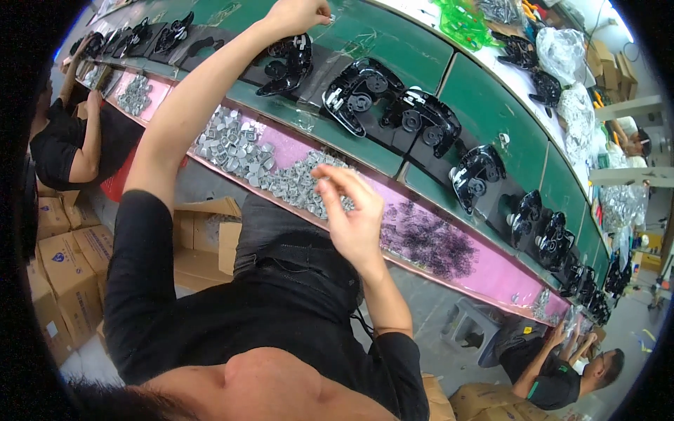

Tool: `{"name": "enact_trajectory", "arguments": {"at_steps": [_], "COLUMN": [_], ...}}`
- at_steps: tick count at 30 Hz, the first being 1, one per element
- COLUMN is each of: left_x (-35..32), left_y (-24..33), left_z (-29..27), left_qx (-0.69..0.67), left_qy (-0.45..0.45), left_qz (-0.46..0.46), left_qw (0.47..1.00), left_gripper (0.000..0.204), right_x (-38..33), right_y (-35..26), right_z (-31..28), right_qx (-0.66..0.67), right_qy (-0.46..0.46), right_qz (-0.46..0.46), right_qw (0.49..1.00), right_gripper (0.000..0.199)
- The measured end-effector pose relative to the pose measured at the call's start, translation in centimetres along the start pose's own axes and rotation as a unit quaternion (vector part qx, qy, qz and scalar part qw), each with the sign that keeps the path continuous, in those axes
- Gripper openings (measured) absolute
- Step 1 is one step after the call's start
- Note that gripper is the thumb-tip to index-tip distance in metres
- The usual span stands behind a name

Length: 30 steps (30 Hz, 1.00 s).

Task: Assembling internal components and external shells of game controllers on a production line.

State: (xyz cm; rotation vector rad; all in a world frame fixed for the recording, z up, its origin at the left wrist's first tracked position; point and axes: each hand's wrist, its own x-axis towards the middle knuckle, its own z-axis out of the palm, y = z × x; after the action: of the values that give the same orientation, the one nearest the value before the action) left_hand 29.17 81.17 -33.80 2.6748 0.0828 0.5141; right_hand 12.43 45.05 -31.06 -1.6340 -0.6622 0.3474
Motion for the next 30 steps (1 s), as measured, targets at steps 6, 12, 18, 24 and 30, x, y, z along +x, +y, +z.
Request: {"name": "enact_trajectory", "arguments": {"at_steps": [6,12,18,24,30], "left_x": [4.1,-3.9,-16.5,-25.7,-27.4], "left_y": [-2.8,2.2,3.6,2.6,3.9], "left_z": [4.4,-6.5,-12.8,-8.3,-2.1], "left_qx": [0.12,-0.033,-0.187,-0.075,-0.004], "left_qy": [-0.092,0.114,-0.084,-0.271,-0.21], "left_qz": [-0.135,-0.056,-0.087,-0.143,-0.091], "left_qw": [0.979,0.991,0.975,0.949,0.973], "left_gripper": [0.019,0.024,0.023,0.018,0.016], "right_x": [-2.3,-2.8,-3.3,-2.4,-1.8], "right_y": [1.2,2.6,4.7,4.9,4.9], "right_z": [0.8,-0.4,-1.5,-1.5,-0.9], "right_qx": [-0.017,-0.018,0.022,0.03,-0.052], "right_qy": [-0.047,-0.042,0.04,0.04,0.053], "right_qz": [0.059,0.08,0.125,0.131,0.153], "right_qw": [0.997,0.996,0.991,0.99,0.985], "right_gripper": [0.021,0.02,0.019,0.023,0.022]}}
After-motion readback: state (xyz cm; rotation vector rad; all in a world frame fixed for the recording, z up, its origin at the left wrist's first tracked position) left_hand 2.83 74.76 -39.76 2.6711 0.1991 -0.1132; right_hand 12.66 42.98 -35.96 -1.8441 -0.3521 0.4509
